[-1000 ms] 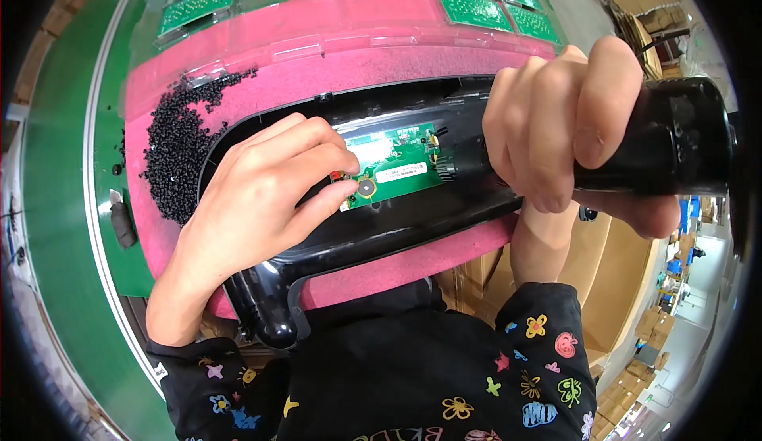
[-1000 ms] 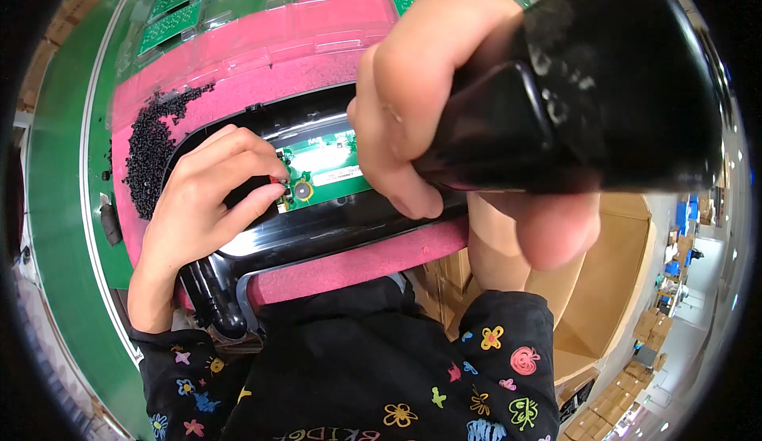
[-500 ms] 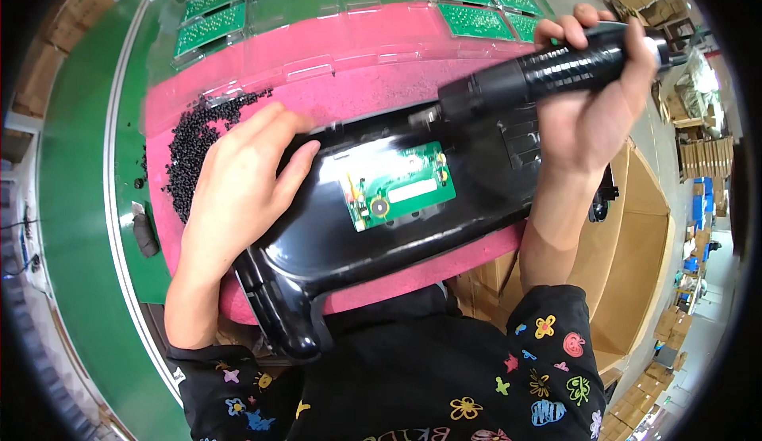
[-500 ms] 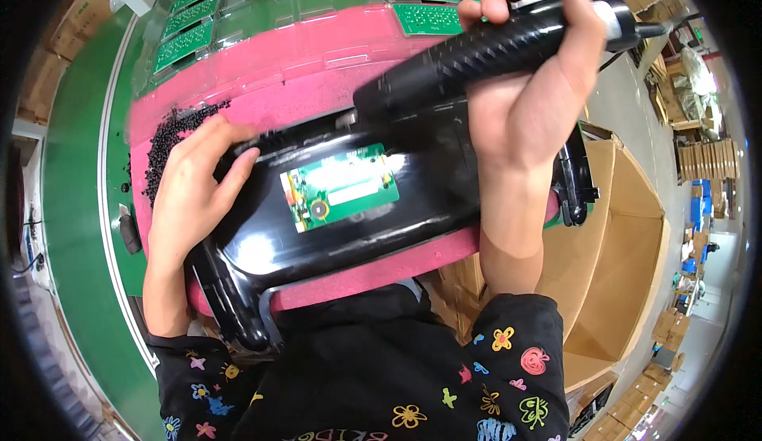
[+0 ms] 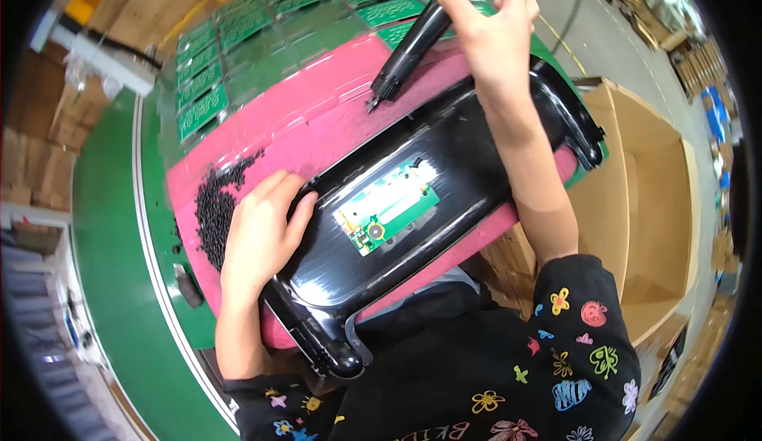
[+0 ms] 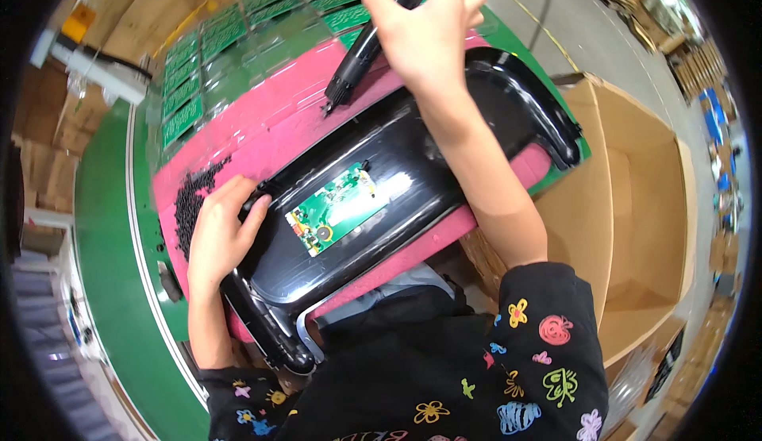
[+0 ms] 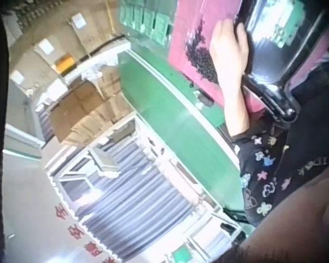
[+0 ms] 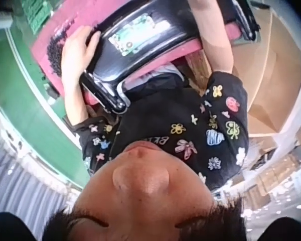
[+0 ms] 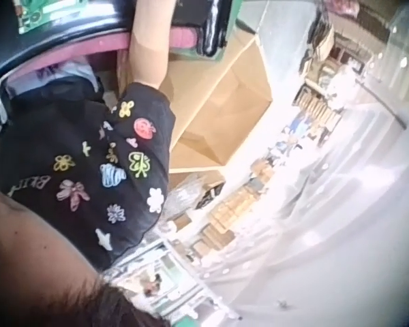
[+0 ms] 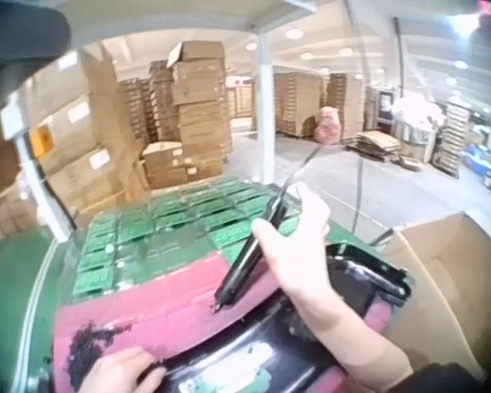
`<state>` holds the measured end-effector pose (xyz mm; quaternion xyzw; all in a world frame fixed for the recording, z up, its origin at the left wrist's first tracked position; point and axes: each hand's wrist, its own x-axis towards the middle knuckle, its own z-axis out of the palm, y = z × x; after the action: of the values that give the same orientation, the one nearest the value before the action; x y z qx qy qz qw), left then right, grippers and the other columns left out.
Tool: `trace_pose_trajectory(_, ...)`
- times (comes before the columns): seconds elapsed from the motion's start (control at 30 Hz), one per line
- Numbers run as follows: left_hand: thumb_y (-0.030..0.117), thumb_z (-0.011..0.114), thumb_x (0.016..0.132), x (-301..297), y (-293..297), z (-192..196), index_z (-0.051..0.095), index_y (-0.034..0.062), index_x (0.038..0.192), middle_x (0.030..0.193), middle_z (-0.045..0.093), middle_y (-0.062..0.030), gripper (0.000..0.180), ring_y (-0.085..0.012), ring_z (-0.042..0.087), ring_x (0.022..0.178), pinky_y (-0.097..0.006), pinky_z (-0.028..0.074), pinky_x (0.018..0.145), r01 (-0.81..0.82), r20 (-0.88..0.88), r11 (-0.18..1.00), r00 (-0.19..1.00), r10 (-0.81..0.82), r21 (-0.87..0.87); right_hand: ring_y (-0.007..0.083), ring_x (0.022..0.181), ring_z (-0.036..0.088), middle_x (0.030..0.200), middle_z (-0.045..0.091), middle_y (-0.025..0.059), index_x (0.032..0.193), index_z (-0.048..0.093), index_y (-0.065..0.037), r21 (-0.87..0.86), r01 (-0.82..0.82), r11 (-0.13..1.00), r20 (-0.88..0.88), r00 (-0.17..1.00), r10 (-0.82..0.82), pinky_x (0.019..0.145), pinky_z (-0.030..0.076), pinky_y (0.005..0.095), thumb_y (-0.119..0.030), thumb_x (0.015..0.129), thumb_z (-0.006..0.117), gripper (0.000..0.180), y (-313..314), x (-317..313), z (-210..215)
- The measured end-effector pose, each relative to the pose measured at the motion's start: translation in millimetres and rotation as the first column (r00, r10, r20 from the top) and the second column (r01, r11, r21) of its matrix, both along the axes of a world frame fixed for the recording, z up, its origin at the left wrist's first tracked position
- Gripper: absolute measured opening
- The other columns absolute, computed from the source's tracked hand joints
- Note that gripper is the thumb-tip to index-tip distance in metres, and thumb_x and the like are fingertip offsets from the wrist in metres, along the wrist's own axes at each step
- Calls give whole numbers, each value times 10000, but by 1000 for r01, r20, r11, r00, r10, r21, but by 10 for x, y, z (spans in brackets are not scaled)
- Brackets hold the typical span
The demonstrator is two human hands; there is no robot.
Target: Assembling a circuit board into a plastic housing using an electric screwdriver.
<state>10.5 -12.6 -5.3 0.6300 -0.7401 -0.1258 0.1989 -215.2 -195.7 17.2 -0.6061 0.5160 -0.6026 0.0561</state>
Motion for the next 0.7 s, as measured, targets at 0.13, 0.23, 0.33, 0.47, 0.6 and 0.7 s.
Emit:
trace_pose_trajectory(0.13, 133, 631, 880, -60, 14, 3, 607, -22, 961, 890, 600, -202, 176, -414, 604, 854, -456, 486, 728, 5, 15, 1000, 1000, -4, -13, 295, 1100, 459, 1191, 475, 171, 1263, 462, 9, -295, -160, 942, 45, 982, 181, 952, 365, 369, -146, 765, 727, 585, 442, -204, 195)
trace_pose_trajectory(0.23, 130, 621, 892, -81, 70, 45, 615, -34, 958, 893, 604, -219, 177, -421, 603, 855, -457, 478, 719, -42, 50, 999, 998, 42, -6, 261, 1024, 418, 1086, 443, 139, 1134, 532, -13, -423, -214, 881, -84, 977, 197, 833, 392, 327, -111, 661, 734, 524, 837, -505, 112)
trace_pose_trajectory(0.33, 97, 615, 891, -94, 76, 52, 611, -52, 943, 863, 602, -228, 158, -433, 599, 832, -450, 474, 716, -59, 19, 998, 998, 59, -18, 282, 1006, 438, 1097, 433, 156, 1119, 536, -22, -529, -63, 846, -186, 982, -43, 865, 397, 365, -88, 673, 714, 485, 1142, -1001, -162)
trace_pose_trajectory(0.47, 55, 602, 895, -66, 47, 5, 534, -79, 868, 806, 542, -238, 152, -449, 537, 758, -455, 425, 678, -18, 4, 999, 1000, 18, -39, 322, 1133, 458, 1199, 447, 191, 1147, 536, -14, -268, 397, 878, -525, 704, -479, 942, 403, 434, -107, 740, 676, 441, 1526, -1819, -394)
trace_pose_trajectory(0.6, 52, 589, 905, -28, 30, -37, 497, -83, 839, 782, 510, -237, 177, -454, 505, 734, -474, 388, 651, -6, 51, 1000, 999, 7, -26, 313, 1049, 613, 1119, 597, 195, 1069, 569, -4, -139, 718, 682, -864, 248, -438, 856, 489, 446, -225, 825, 647, 338, 1726, -2826, -711)
trace_pose_trajectory(0.7, 54, 586, 908, -1, 19, -72, 488, -83, 831, 766, 498, -233, 185, -447, 486, 709, -473, 378, 642, 3, 54, 1000, 999, -2, -18, 345, 721, 678, 839, 681, 173, 950, 579, -26, 263, 843, 469, -858, 427, -285, 662, 542, 448, -353, 865, 635, 343, 1716, -3225, -715)
